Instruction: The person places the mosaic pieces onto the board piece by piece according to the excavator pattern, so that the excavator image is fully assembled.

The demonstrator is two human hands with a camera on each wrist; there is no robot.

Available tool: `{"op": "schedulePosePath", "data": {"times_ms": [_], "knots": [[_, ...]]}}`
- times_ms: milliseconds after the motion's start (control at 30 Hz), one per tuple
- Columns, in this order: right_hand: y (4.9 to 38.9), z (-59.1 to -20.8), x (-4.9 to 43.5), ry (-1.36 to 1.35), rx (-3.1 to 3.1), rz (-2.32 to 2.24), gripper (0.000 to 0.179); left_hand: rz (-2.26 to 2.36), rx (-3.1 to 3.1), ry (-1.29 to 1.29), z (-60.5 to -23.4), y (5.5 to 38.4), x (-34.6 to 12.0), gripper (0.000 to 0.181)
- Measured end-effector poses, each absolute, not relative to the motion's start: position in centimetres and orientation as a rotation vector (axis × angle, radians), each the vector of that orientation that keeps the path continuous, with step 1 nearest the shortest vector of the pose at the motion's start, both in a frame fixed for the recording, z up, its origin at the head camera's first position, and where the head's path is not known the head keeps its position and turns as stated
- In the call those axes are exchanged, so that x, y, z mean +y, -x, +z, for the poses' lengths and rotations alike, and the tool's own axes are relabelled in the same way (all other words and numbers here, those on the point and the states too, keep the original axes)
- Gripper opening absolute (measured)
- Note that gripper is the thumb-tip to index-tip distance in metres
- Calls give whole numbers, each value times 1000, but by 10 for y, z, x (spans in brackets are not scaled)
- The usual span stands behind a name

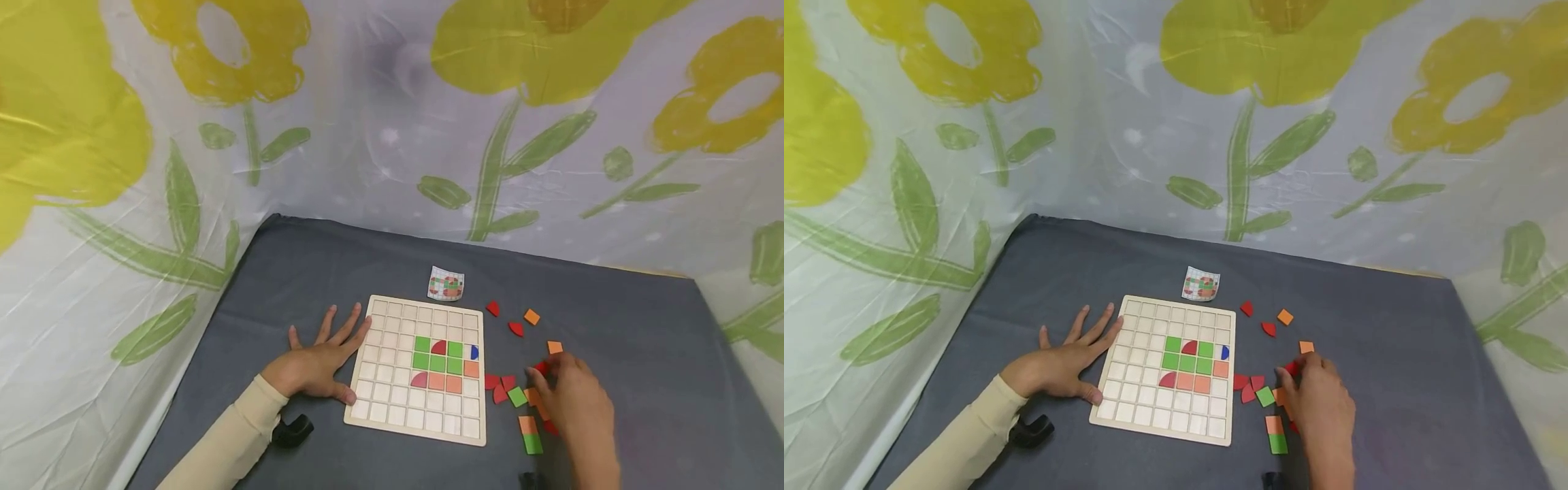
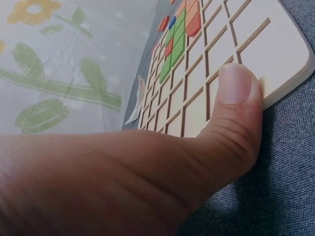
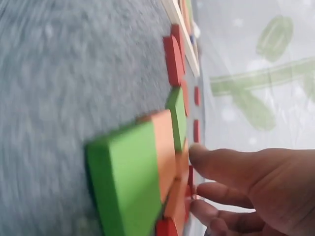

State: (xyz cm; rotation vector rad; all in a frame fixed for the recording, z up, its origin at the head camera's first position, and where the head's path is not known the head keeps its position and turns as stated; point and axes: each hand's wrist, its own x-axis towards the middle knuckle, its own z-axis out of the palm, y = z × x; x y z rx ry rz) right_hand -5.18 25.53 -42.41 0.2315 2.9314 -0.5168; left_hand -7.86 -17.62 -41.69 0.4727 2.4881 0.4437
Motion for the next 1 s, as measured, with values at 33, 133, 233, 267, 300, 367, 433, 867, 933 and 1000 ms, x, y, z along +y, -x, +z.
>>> {"op": "schedulePosePath", "data": {"times_ms": [33, 133, 233, 267, 300, 367, 433, 867, 933, 1000], "knots": [[54, -424, 253, -237, 2929, -513, 50, 441, 2491, -473, -417, 79, -177, 133], [59, -424, 246, -230, 2921, -507, 45, 432, 2494, -473, -416, 79, -178, 134], [61, -424, 241, -190, 2933, -519, 38, 423, 2491, -469, -416, 78, -177, 134], [61, -425, 239, -176, 2943, -527, 36, 422, 2489, -468, -416, 78, -177, 134], [61, -425, 238, -165, 2957, -534, 34, 421, 2487, -467, -417, 78, -177, 134], [61, -425, 237, -152, 2983, -551, 32, 422, 2482, -470, -417, 78, -177, 134], [60, -425, 236, -141, 3005, -570, 30, 420, 2479, -474, -417, 79, -177, 134], [45, -414, 208, 49, 2983, -793, 23, 419, 2484, -479, -413, 82, -175, 134], [40, -413, 200, 79, 2991, -815, 23, 418, 2478, -473, -415, 81, -176, 134], [35, -414, 192, 116, 2992, -844, 24, 419, 2477, -469, -416, 80, -176, 134]]}}
